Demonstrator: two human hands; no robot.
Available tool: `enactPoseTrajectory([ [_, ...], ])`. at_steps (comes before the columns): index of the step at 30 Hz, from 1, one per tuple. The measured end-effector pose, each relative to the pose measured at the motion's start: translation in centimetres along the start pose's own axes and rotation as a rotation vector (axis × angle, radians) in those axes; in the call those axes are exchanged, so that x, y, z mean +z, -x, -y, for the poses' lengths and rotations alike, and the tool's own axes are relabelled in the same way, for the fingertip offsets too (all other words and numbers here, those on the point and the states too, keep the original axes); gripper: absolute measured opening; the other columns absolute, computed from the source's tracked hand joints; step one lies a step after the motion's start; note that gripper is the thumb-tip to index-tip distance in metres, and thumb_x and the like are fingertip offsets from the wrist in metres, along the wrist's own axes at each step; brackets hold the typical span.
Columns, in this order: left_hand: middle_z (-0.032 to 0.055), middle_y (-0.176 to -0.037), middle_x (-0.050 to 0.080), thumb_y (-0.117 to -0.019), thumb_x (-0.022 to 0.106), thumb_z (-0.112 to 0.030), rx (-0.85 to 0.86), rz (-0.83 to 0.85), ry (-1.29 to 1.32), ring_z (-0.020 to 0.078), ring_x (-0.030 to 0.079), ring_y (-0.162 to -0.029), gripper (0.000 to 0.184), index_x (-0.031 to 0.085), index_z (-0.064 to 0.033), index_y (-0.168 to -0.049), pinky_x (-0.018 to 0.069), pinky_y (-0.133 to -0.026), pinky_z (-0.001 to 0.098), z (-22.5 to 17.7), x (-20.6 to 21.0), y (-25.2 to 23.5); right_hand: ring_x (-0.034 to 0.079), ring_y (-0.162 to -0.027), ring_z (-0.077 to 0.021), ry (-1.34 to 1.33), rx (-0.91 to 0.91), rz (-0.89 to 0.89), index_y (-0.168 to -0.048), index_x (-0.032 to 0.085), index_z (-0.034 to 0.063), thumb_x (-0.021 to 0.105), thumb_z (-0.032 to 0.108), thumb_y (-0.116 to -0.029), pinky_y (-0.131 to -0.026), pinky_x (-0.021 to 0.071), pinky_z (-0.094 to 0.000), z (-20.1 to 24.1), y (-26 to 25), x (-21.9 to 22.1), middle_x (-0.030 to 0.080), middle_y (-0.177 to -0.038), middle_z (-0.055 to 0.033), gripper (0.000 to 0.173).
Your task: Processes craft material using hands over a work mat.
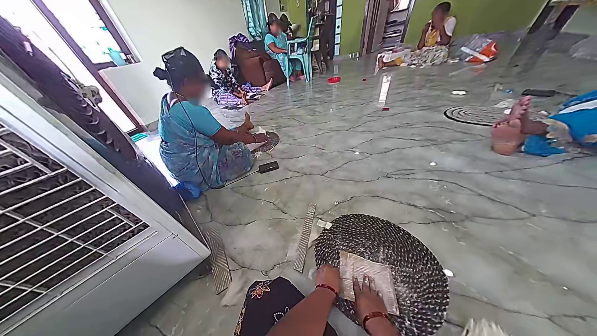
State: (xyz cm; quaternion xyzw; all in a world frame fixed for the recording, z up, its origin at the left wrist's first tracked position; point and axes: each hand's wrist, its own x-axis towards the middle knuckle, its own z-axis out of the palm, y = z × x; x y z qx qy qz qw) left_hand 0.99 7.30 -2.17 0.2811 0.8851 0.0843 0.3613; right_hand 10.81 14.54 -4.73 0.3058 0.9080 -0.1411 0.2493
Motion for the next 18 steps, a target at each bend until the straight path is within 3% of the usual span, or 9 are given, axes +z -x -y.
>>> enactPoseTrajectory([
  [2,0.0235,-0.153,0.052,-0.1040,0.054,-0.007,0.015,0.001,-0.020,0.0407,0.045,-0.146,0.036,0.063,0.0033,-0.137,0.0404,-0.119,0.0569,0.0,0.1,0.1,0.029,-0.152,-0.0487,-0.024,0.044,-0.008,-0.163,0.024,0.0016,0.052,0.005,-0.1042,-0.120,0.0332,-0.0574,0.8,0.3,0.3,0.024,-0.166,-0.0315,0.066],
  [5,0.0224,-0.155,0.050,-0.1032,0.054,-0.006,0.046,0.007,-0.060,0.0405,0.045,-0.147,0.036,0.063,0.0026,-0.136,0.0398,-0.119,0.0584,0.2,0.2,0.3,0.057,-0.132,-0.0460,-0.021,0.097,0.002,-0.155,0.041,-0.0026,0.048,0.009,-0.1062,-0.103,0.0514,-0.0551,1.7,1.2,-0.2,0.051,-0.148,-0.0310,0.050],
  [7,0.0239,-0.155,0.050,-0.1032,0.055,-0.006,0.043,0.015,-0.059,0.0426,0.045,-0.146,0.036,0.063,0.0024,-0.137,0.0407,-0.117,0.0605,0.2,0.3,0.5,0.060,-0.128,-0.0436,-0.034,0.110,0.001,-0.144,0.054,-0.0012,0.054,0.008,-0.1027,-0.100,0.0526,-0.0554,1.9,2.1,-1.0,0.059,-0.139,-0.0272,0.042],
  [8,0.0237,-0.154,0.050,-0.1040,0.054,-0.006,0.043,0.013,-0.055,0.0427,0.045,-0.146,0.035,0.063,0.0023,-0.137,0.0405,-0.117,0.0604,0.3,0.3,0.6,0.056,-0.132,-0.0440,-0.044,0.108,-0.023,-0.146,0.053,0.0007,0.057,0.007,-0.1007,-0.104,0.0495,-0.0570,1.8,2.3,-1.2,0.057,-0.143,-0.0268,0.046],
  [9,0.0232,-0.155,0.050,-0.1048,0.053,-0.006,0.044,0.012,-0.048,0.0424,0.044,-0.147,0.035,0.062,0.0023,-0.138,0.0398,-0.118,0.0596,0.3,0.2,0.6,0.047,-0.141,-0.0464,-0.058,0.090,-0.055,-0.156,0.043,0.0043,0.060,0.006,-0.0994,-0.111,0.0416,-0.0611,1.6,2.3,-1.2,0.048,-0.153,-0.0277,0.059],
  [11,0.0234,-0.154,0.052,-0.1054,0.051,-0.006,0.045,0.004,-0.030,0.0423,0.044,-0.147,0.035,0.062,0.0027,-0.138,0.0392,-0.119,0.0585,0.3,0.1,0.7,0.020,-0.156,-0.0459,-0.038,0.050,-0.050,-0.166,0.024,0.0145,0.063,0.008,-0.0988,-0.119,0.0236,-0.0690,0.9,1.9,-1.2,0.020,-0.170,-0.0232,0.077],
  [13,0.0226,-0.155,0.051,-0.1049,0.052,-0.006,0.038,0.005,-0.026,0.0409,0.043,-0.148,0.037,0.061,0.0022,-0.139,0.0386,-0.120,0.0574,0.1,-0.1,0.6,0.011,-0.159,-0.0435,-0.025,0.020,-0.014,-0.167,0.018,0.0149,0.061,0.010,-0.1004,-0.122,0.0175,-0.0691,0.2,1.1,-0.9,0.011,-0.172,-0.0208,0.079],
  [18,0.0224,-0.155,0.051,-0.1045,0.054,-0.009,0.032,-0.005,-0.027,0.0408,0.043,-0.148,0.036,0.062,0.0021,-0.138,0.0392,-0.119,0.0588,0.0,-0.2,0.1,0.036,-0.150,-0.0458,-0.016,0.006,0.013,-0.161,0.028,-0.0005,0.051,0.003,-0.1036,-0.119,0.0344,-0.0563,0.0,0.1,-0.8,0.034,-0.162,-0.0297,0.062],
])
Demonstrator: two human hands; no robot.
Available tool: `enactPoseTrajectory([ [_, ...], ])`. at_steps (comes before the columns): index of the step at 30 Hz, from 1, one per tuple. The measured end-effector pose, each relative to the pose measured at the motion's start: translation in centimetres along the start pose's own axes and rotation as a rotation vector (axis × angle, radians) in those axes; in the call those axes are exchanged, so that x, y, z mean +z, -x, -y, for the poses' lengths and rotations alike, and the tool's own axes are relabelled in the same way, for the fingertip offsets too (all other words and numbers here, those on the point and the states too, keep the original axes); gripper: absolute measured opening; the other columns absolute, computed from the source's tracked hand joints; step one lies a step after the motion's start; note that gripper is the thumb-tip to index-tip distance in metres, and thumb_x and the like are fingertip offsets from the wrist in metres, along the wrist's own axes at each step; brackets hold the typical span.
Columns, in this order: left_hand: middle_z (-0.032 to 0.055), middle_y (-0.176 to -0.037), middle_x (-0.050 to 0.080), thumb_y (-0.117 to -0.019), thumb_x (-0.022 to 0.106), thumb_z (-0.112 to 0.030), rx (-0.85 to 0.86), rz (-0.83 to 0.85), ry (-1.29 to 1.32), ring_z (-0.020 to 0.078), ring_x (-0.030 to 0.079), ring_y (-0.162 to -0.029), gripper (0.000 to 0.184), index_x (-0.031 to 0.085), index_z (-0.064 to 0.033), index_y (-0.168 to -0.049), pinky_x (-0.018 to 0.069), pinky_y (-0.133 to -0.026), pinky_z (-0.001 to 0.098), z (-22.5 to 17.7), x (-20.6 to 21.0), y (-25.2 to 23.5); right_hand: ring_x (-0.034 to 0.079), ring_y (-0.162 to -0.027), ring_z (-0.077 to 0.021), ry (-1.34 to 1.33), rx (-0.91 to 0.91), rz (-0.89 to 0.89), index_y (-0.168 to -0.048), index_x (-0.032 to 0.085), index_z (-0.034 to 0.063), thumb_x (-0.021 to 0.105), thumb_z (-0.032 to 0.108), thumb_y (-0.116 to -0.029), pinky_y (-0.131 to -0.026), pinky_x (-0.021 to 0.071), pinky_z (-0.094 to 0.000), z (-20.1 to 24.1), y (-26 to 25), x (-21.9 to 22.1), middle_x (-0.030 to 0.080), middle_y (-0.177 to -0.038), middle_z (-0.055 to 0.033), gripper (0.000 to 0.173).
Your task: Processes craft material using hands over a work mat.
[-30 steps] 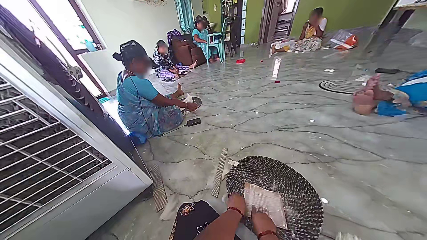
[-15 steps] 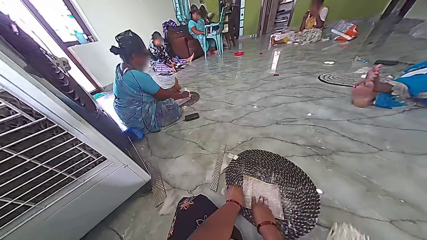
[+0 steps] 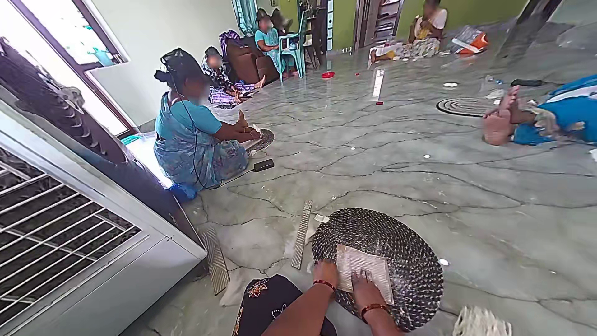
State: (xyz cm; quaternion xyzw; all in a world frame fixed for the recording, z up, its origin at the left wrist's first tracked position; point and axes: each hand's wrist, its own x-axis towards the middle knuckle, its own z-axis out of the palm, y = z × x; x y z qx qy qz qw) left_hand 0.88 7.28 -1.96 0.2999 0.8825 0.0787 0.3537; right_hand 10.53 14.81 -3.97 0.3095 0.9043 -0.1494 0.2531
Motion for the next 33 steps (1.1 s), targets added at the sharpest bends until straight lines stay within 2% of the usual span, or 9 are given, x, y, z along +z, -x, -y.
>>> enactPoseTrajectory([
  [3,0.0231,-0.156,0.049,-0.1028,0.055,-0.006,-0.003,0.011,-0.028,0.0418,0.043,-0.148,0.036,0.063,0.0034,-0.137,0.0388,-0.119,0.0602,0.0,0.2,0.1,0.054,-0.136,-0.0448,-0.035,0.074,0.030,-0.149,0.046,-0.0062,0.048,0.004,-0.1050,-0.107,0.0476,-0.0557,1.0,0.9,-0.2,0.050,-0.149,-0.0306,0.046],
  [6,0.0242,-0.155,0.049,-0.1018,0.058,-0.007,0.011,0.016,-0.052,0.0428,0.044,-0.147,0.037,0.062,0.0044,-0.137,0.0391,-0.118,0.0601,0.1,0.6,0.3,0.058,-0.131,-0.0421,-0.041,0.111,0.010,-0.134,0.062,-0.0021,0.053,0.004,-0.1017,-0.102,0.0518,-0.0543,1.3,1.8,-0.8,0.058,-0.141,-0.0259,0.034],
  [11,0.0225,-0.155,0.050,-0.1056,0.051,-0.006,-0.010,0.000,-0.012,0.0407,0.044,-0.147,0.036,0.062,0.0020,-0.138,0.0395,-0.119,0.0573,0.4,0.8,-0.2,0.018,-0.157,-0.0456,0.004,0.006,-0.006,-0.165,0.021,0.0065,0.064,0.011,-0.0984,-0.122,0.0224,-0.0647,-0.4,0.6,-0.5,0.016,-0.170,-0.0256,0.079],
  [17,0.0231,-0.156,0.049,-0.1046,0.052,-0.006,-0.019,0.003,-0.020,0.0416,0.043,-0.148,0.036,0.062,0.0029,-0.138,0.0394,-0.119,0.0583,0.0,0.2,-0.3,0.035,-0.151,-0.0443,-0.043,0.060,-0.003,-0.160,0.028,-0.0045,0.048,0.004,-0.1051,-0.120,0.0345,-0.0544,0.2,0.2,0.2,0.032,-0.163,-0.0301,0.059],
  [20,0.0242,-0.157,0.047,-0.1054,0.050,-0.005,-0.025,0.006,-0.029,0.0423,0.042,-0.149,0.039,0.057,0.0032,-0.143,0.0381,-0.120,0.0583,-0.2,0.2,0.3,0.059,-0.131,-0.0419,-0.048,0.136,0.029,-0.143,0.052,-0.0068,0.046,0.008,-0.1060,-0.102,0.0509,-0.0543,1.3,1.3,-0.4,0.057,-0.143,-0.0281,0.040],
  [22,0.0249,-0.155,0.050,-0.1054,0.051,-0.006,-0.033,0.021,-0.030,0.0427,0.044,-0.146,0.038,0.059,0.0036,-0.141,0.0402,-0.118,0.0589,-0.2,0.2,0.7,0.060,-0.128,-0.0399,-0.051,0.138,0.022,-0.131,0.063,-0.0024,0.051,0.007,-0.1031,-0.100,0.0526,-0.0544,1.4,1.9,-1.0,0.062,-0.137,-0.0242,0.032],
  [24,0.0249,-0.154,0.050,-0.1054,0.053,-0.008,-0.031,0.034,-0.019,0.0422,0.045,-0.146,0.036,0.060,0.0038,-0.139,0.0401,-0.118,0.0584,-0.1,0.0,0.7,0.051,-0.138,-0.0446,-0.063,0.097,-0.060,-0.148,0.052,0.0011,0.057,0.005,-0.1012,-0.109,0.0452,-0.0578,1.0,1.8,-1.0,0.053,-0.148,-0.0267,0.047],
  [27,0.0237,-0.155,0.049,-0.1053,0.055,-0.011,-0.027,0.007,0.010,0.0414,0.044,-0.147,0.037,0.061,0.0022,-0.140,0.0406,-0.118,0.0582,0.2,0.3,0.2,0.018,-0.157,-0.0452,-0.016,0.007,-0.026,-0.167,0.017,0.0104,0.066,0.016,-0.0985,-0.122,0.0205,-0.0674,0.0,0.9,-0.5,0.016,-0.171,-0.0235,0.084],
  [33,0.0212,-0.156,0.050,-0.1045,0.055,-0.010,-0.034,-0.013,0.005,0.0397,0.044,-0.147,0.037,0.062,0.0008,-0.139,0.0404,-0.118,0.0570,-0.2,0.0,-0.2,0.022,-0.156,-0.0453,-0.047,-0.030,-0.048,-0.162,0.026,0.0003,0.052,0.005,-0.1037,-0.123,0.0266,-0.0581,-0.6,-0.2,0.2,0.023,-0.167,-0.0301,0.065],
])
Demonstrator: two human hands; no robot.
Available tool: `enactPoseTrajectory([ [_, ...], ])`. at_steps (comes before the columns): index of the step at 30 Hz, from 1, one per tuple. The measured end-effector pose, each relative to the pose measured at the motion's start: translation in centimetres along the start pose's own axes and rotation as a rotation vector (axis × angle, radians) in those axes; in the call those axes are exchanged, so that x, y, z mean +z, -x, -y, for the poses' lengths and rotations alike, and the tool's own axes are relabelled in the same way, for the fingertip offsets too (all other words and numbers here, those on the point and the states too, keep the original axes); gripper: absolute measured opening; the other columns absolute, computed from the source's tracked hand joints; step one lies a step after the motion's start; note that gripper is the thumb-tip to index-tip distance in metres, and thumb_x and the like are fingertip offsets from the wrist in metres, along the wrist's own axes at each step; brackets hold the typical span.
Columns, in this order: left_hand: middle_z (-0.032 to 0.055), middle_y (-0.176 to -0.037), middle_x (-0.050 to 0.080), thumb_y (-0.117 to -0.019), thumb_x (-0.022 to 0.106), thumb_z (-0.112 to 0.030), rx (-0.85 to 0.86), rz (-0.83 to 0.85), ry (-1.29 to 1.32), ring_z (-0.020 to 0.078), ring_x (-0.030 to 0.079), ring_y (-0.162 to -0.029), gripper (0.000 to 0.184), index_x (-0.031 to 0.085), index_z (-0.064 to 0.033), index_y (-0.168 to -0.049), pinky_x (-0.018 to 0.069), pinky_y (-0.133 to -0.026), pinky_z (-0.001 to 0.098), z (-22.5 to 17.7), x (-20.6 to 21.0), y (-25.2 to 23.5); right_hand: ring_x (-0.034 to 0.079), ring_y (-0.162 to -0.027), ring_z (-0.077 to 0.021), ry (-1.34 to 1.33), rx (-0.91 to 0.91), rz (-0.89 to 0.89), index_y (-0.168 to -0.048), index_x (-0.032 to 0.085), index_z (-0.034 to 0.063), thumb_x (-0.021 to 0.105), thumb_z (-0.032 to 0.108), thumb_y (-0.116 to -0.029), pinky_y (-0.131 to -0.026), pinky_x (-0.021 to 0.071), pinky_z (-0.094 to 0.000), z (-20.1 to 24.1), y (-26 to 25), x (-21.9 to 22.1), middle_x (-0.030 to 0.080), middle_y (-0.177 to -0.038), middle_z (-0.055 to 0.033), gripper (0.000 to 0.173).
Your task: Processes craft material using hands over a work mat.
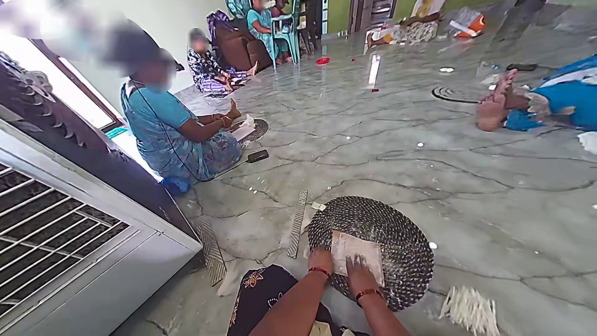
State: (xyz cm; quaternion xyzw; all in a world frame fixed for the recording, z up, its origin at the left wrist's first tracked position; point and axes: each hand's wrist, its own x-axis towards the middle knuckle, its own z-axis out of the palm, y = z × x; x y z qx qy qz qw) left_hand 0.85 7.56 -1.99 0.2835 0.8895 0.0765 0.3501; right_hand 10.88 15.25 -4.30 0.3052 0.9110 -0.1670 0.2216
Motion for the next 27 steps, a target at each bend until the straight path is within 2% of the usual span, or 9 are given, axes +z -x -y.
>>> enactPoseTrajectory([
  [4,0.0258,-0.151,0.053,-0.1040,0.054,-0.008,-0.010,0.024,-0.046,0.0427,0.049,-0.143,0.037,0.061,0.0023,-0.139,0.0428,-0.115,0.0600,0.2,0.2,0.5,0.046,-0.141,-0.0477,-0.046,0.054,0.072,-0.148,0.047,-0.0078,0.048,0.008,-0.1055,-0.109,0.0436,-0.0607,1.4,2.1,-0.8,0.046,-0.152,-0.0322,0.046],
  [7,0.0296,-0.145,0.057,-0.1056,0.053,-0.009,0.036,-0.022,-0.103,0.0469,0.052,-0.139,0.035,0.062,0.0052,-0.136,0.0434,-0.113,0.0629,1.3,2.2,-0.7,0.057,-0.128,-0.0487,-0.143,0.091,0.063,-0.132,0.062,-0.0047,0.054,0.004,-0.1025,-0.100,0.0490,-0.0635,1.4,3.1,-0.9,0.060,-0.136,-0.0308,0.032],
  [10,0.0308,-0.142,0.058,-0.1025,0.060,-0.011,0.038,-0.061,-0.125,0.0482,0.053,-0.137,0.035,0.064,0.0056,-0.133,0.0439,-0.112,0.0648,1.4,2.3,-1.2,0.032,-0.149,-0.0535,-0.191,0.112,-0.057,-0.158,0.038,0.0025,0.058,0.002,-0.0993,-0.115,0.0320,-0.0693,-0.1,1.7,-0.7,0.036,-0.159,-0.0326,0.062],
  [12,0.0298,-0.143,0.058,-0.1005,0.061,-0.009,0.011,-0.062,-0.136,0.0466,0.052,-0.138,0.034,0.065,0.0047,-0.131,0.0444,-0.111,0.0643,1.1,1.7,-1.2,0.015,-0.156,-0.0498,-0.135,0.157,-0.032,-0.164,0.024,0.0037,0.068,0.004,-0.0929,-0.120,0.0235,-0.0695,-1.0,0.8,-1.2,0.018,-0.169,-0.0280,0.084],
  [15,0.0265,-0.142,0.059,-0.1053,0.052,-0.009,0.022,-0.117,-0.120,0.0429,0.053,-0.138,0.030,0.067,0.0031,-0.128,0.0449,-0.113,0.0599,0.9,1.6,-2.1,0.015,-0.156,-0.0483,-0.077,0.117,0.012,-0.165,0.019,0.0032,0.084,0.018,-0.0840,-0.119,0.0219,-0.0724,-1.9,-0.1,-1.8,0.015,-0.170,-0.0260,0.105],
  [19,0.0252,-0.144,0.059,-0.1038,0.054,-0.008,0.002,-0.092,-0.109,0.0422,0.053,-0.139,0.030,0.068,0.0013,-0.128,0.0461,-0.112,0.0601,0.8,1.6,-2.4,0.012,-0.158,-0.0457,-0.060,0.023,0.038,-0.166,0.022,0.0142,0.069,0.013,-0.0968,-0.120,0.0212,-0.0705,-1.6,-1.1,0.3,0.012,-0.172,-0.0224,0.083],
  [22,0.0261,-0.145,0.057,-0.1028,0.055,-0.008,-0.001,-0.068,-0.101,0.0436,0.053,-0.139,0.031,0.066,0.0014,-0.130,0.0473,-0.109,0.0622,0.9,1.7,-2.3,0.030,-0.151,-0.0506,-0.043,0.050,0.002,-0.160,0.032,-0.0002,0.050,0.005,-0.1035,-0.117,0.0337,-0.0633,-0.3,-1.0,1.3,0.029,-0.162,-0.0336,0.059],
  [25,0.0251,-0.146,0.058,-0.1045,0.053,-0.008,0.018,-0.081,-0.100,0.0430,0.053,-0.139,0.032,0.066,0.0011,-0.132,0.0478,-0.110,0.0609,0.8,1.8,-1.8,0.055,-0.130,-0.0492,-0.081,0.138,0.031,-0.136,0.057,-0.0071,0.054,0.005,-0.1025,-0.099,0.0506,-0.0617,1.4,1.1,-0.1,0.057,-0.138,-0.0323,0.036],
  [27,0.0266,-0.143,0.059,-0.1053,0.052,-0.008,0.043,-0.087,-0.102,0.0441,0.053,-0.138,0.031,0.066,0.0029,-0.131,0.0468,-0.110,0.0614,0.9,1.7,-1.5,0.051,-0.134,-0.0495,-0.120,0.158,0.028,-0.145,0.053,-0.0019,0.057,0.006,-0.1017,-0.103,0.0471,-0.0631,1.6,1.9,-0.7,0.053,-0.143,-0.0315,0.044],
])
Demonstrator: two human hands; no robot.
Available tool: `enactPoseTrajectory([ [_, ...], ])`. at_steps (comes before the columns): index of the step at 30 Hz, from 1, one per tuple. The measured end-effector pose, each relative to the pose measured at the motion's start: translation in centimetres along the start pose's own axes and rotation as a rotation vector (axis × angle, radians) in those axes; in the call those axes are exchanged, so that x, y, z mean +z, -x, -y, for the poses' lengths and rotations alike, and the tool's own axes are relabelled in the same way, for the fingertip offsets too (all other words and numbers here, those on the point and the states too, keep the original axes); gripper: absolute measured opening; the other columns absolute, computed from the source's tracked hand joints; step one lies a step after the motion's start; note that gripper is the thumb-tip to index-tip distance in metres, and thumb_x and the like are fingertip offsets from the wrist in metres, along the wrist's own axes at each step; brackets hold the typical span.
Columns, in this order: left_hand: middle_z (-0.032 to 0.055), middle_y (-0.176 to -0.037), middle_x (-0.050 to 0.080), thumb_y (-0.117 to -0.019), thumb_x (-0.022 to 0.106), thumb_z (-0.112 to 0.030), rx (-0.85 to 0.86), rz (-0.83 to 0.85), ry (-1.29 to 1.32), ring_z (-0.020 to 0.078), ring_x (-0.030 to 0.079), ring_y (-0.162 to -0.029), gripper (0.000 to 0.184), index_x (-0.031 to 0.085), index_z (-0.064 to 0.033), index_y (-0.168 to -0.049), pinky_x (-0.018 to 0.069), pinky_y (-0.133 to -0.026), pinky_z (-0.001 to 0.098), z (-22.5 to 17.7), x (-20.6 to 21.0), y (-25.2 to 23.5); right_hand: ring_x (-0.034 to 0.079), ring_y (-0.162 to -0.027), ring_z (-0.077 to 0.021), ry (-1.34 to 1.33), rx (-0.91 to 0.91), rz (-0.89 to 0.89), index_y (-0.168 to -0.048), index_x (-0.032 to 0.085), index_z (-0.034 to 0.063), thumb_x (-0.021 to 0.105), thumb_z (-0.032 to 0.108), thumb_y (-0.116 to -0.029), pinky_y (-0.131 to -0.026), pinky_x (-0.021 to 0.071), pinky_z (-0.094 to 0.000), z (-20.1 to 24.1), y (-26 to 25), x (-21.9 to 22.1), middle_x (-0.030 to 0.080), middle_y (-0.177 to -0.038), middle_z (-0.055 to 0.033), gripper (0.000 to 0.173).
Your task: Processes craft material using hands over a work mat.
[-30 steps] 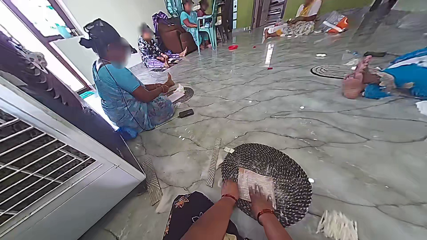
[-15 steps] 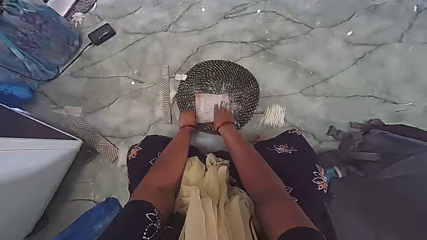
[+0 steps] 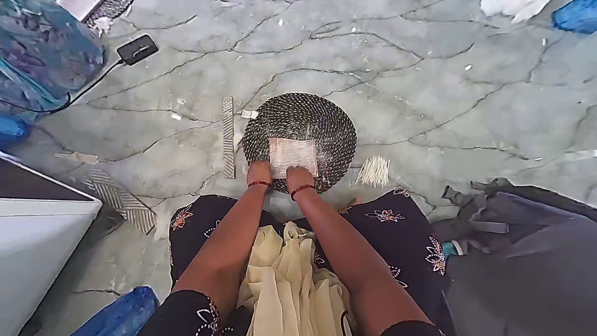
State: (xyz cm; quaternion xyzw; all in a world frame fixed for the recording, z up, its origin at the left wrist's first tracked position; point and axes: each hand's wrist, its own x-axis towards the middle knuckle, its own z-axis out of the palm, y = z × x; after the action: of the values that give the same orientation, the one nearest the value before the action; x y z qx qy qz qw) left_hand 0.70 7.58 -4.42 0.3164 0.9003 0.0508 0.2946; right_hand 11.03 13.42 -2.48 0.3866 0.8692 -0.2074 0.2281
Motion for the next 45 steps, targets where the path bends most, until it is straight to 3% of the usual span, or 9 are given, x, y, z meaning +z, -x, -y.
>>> enactPoseTrajectory([
  [3,0.0248,-0.141,0.061,-0.1068,0.051,-0.010,0.025,-0.010,-0.008,0.0415,0.053,-0.139,0.030,0.068,0.0041,-0.127,0.0449,-0.113,0.0588,0.1,0.1,-0.2,0.020,-0.155,-0.0481,0.059,-0.112,-0.041,-0.166,0.023,0.0117,0.061,0.004,-0.0973,-0.117,0.0254,-0.0715,-1.0,-1.4,0.4,0.019,-0.169,-0.0257,0.079],
  [5,0.0233,-0.142,0.061,-0.1061,0.051,-0.010,0.024,-0.006,-0.006,0.0411,0.053,-0.140,0.030,0.068,0.0032,-0.127,0.0449,-0.113,0.0590,0.1,0.2,-0.4,0.010,-0.159,-0.0444,0.088,-0.146,-0.017,-0.167,0.020,0.0161,0.062,0.006,-0.0974,-0.119,0.0185,-0.0732,-1.8,-2.6,0.7,0.010,-0.173,-0.0201,0.082],
  [13,0.0235,-0.143,0.060,-0.1037,0.055,-0.007,-0.002,0.016,-0.023,0.0410,0.053,-0.139,0.029,0.068,0.0025,-0.127,0.0467,-0.112,0.0578,-0.3,0.1,-0.2,0.060,-0.123,-0.0486,0.023,0.039,0.059,-0.144,0.053,-0.0039,0.046,0.007,-0.1061,-0.091,0.0532,-0.0625,0.8,-0.4,0.1,0.059,-0.136,-0.0316,0.040],
  [15,0.0254,-0.142,0.060,-0.1037,0.055,-0.007,0.011,0.014,-0.032,0.0427,0.054,-0.138,0.029,0.068,0.0036,-0.127,0.0477,-0.110,0.0590,0.0,0.2,-0.4,0.059,-0.126,-0.0478,0.007,0.039,0.027,-0.137,0.058,-0.0029,0.052,0.005,-0.1032,-0.094,0.0516,-0.0628,1.1,0.3,-0.3,0.059,-0.137,-0.0295,0.035],
  [18,0.0257,-0.143,0.059,-0.1040,0.053,-0.007,0.000,0.015,-0.032,0.0436,0.052,-0.139,0.030,0.067,0.0038,-0.129,0.0466,-0.111,0.0597,0.3,0.4,-0.6,0.022,-0.154,-0.0488,0.079,-0.093,-0.041,-0.165,0.026,0.0107,0.059,0.005,-0.1000,-0.116,0.0286,-0.0705,-0.3,-1.5,0.2,0.021,-0.169,-0.0240,0.073],
  [20,0.0237,-0.143,0.060,-0.1035,0.054,-0.008,-0.013,0.002,0.002,0.0424,0.052,-0.140,0.029,0.068,0.0029,-0.127,0.0460,-0.112,0.0600,0.1,0.3,-0.9,0.016,-0.157,-0.0477,0.106,-0.133,-0.029,-0.167,0.021,0.0161,0.062,0.009,-0.0992,-0.116,0.0229,-0.0752,-1.4,-2.7,0.4,0.016,-0.171,-0.0223,0.079],
  [30,0.0278,-0.143,0.059,-0.1040,0.054,-0.006,-0.007,0.019,-0.068,0.0448,0.053,-0.138,0.029,0.065,0.0058,-0.128,0.0465,-0.110,0.0610,-0.8,0.0,0.5,0.040,-0.144,-0.0531,0.011,0.005,-0.008,-0.160,0.035,0.0023,0.036,0.016,-0.1112,-0.109,0.0414,-0.0645,-0.1,-1.3,2.5,0.038,-0.156,-0.0356,0.051],
  [35,0.0292,-0.144,0.057,-0.1041,0.054,-0.005,0.035,-0.001,-0.094,0.0446,0.053,-0.138,0.031,0.063,0.0088,-0.130,0.0468,-0.111,0.0596,-0.5,0.4,1.8,0.059,-0.127,-0.0457,-0.032,-0.013,-0.058,-0.141,0.061,0.0060,0.054,0.009,-0.1032,-0.101,0.0495,-0.0624,-1.3,1.1,0.9,0.060,-0.138,-0.0273,0.039],
  [45,0.0325,-0.146,0.054,-0.0988,0.064,-0.008,0.045,-0.002,-0.095,0.0499,0.047,-0.141,0.037,0.063,0.0097,-0.131,0.0436,-0.110,0.0672,-0.4,0.6,1.4,0.055,-0.135,-0.0404,-0.253,0.082,-0.270,-0.147,0.056,0.0046,0.056,0.024,-0.1073,-0.112,0.0413,-0.0596,-6.3,10.2,-8.8,0.059,-0.144,-0.0226,0.045],
])
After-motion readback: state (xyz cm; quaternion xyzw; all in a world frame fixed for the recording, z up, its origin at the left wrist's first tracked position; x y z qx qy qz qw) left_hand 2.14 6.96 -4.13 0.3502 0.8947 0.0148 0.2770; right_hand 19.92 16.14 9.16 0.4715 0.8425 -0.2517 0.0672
